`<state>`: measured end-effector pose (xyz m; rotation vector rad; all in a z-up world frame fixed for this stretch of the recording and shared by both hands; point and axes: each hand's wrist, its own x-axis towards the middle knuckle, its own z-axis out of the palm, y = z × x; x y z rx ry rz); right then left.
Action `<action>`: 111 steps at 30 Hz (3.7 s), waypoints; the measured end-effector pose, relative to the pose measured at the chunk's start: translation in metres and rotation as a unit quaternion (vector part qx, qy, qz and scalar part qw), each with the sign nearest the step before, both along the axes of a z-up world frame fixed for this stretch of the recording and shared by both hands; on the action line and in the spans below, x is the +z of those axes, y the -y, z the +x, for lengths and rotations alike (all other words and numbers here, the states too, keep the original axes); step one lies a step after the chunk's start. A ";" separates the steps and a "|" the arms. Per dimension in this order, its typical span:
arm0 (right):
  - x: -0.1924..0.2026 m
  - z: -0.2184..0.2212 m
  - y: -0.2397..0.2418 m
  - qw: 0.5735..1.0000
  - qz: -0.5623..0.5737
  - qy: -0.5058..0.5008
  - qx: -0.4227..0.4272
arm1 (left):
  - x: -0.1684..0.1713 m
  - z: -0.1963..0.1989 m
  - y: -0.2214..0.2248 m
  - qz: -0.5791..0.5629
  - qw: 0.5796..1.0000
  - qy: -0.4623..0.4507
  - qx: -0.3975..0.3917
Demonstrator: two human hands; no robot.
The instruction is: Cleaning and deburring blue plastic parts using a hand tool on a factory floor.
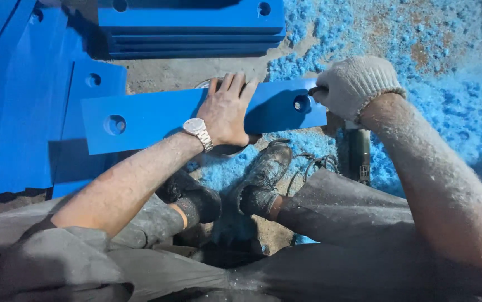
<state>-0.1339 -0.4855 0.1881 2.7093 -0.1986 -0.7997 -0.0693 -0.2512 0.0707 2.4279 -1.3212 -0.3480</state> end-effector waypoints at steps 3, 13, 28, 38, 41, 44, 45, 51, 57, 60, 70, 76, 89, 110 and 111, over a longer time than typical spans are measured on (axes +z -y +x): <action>-0.004 0.004 0.003 0.997 -0.008 -0.046 -0.054 | 0.001 -0.001 0.000 -0.010 1.000 -0.003 0.015; 0.011 -0.006 -0.019 0.988 0.001 -0.125 -0.086 | 0.002 -0.004 0.001 0.007 1.000 -0.009 0.020; 0.001 0.037 -0.043 0.997 0.018 -0.071 -0.032 | -0.067 0.002 0.008 -0.035 0.968 0.247 0.021; -0.022 0.029 0.019 0.991 0.001 -0.028 -0.132 | -0.001 -0.002 0.004 -0.007 1.000 0.008 0.005; -0.013 0.016 0.027 0.985 0.031 -0.062 -0.157 | -0.004 -0.005 0.003 0.018 1.000 0.004 0.008; 0.017 0.003 0.028 0.974 0.106 -0.051 -0.195 | -0.016 -0.004 0.000 0.002 1.000 0.016 -0.004; 0.029 0.000 0.028 0.958 0.161 -0.005 -0.236 | -0.021 -0.002 0.000 -0.017 1.000 0.017 -0.012; 0.035 -0.009 0.058 0.948 0.198 0.101 -0.225 | -0.018 -0.005 0.009 0.061 0.964 -0.016 -0.260; 0.020 -0.004 0.055 0.966 0.176 0.092 -0.165 | -0.049 0.001 0.004 -0.045 0.979 -0.053 -0.189; 0.017 -0.003 0.056 0.968 0.168 0.072 -0.173 | -0.018 -0.007 0.002 -0.050 0.989 0.018 0.135; 0.006 -0.001 0.049 0.990 0.107 0.068 -0.068 | 0.011 0.019 -0.012 0.015 0.999 -0.031 -0.017; 0.006 0.005 0.028 0.999 0.046 0.005 0.005 | 0.002 -0.001 -0.004 0.020 1.000 -0.014 0.000; 0.007 0.004 -0.001 0.999 -0.024 -0.032 0.026 | 0.006 -0.001 -0.004 0.006 1.000 -0.009 -0.021; -0.009 0.015 -0.049 0.992 -0.004 -0.128 0.023 | -0.004 -0.004 0.000 -0.010 0.999 0.022 -0.026; -0.009 0.019 -0.048 0.996 -0.007 -0.091 0.021 | -0.008 -0.003 -0.001 -0.021 0.999 0.032 -0.029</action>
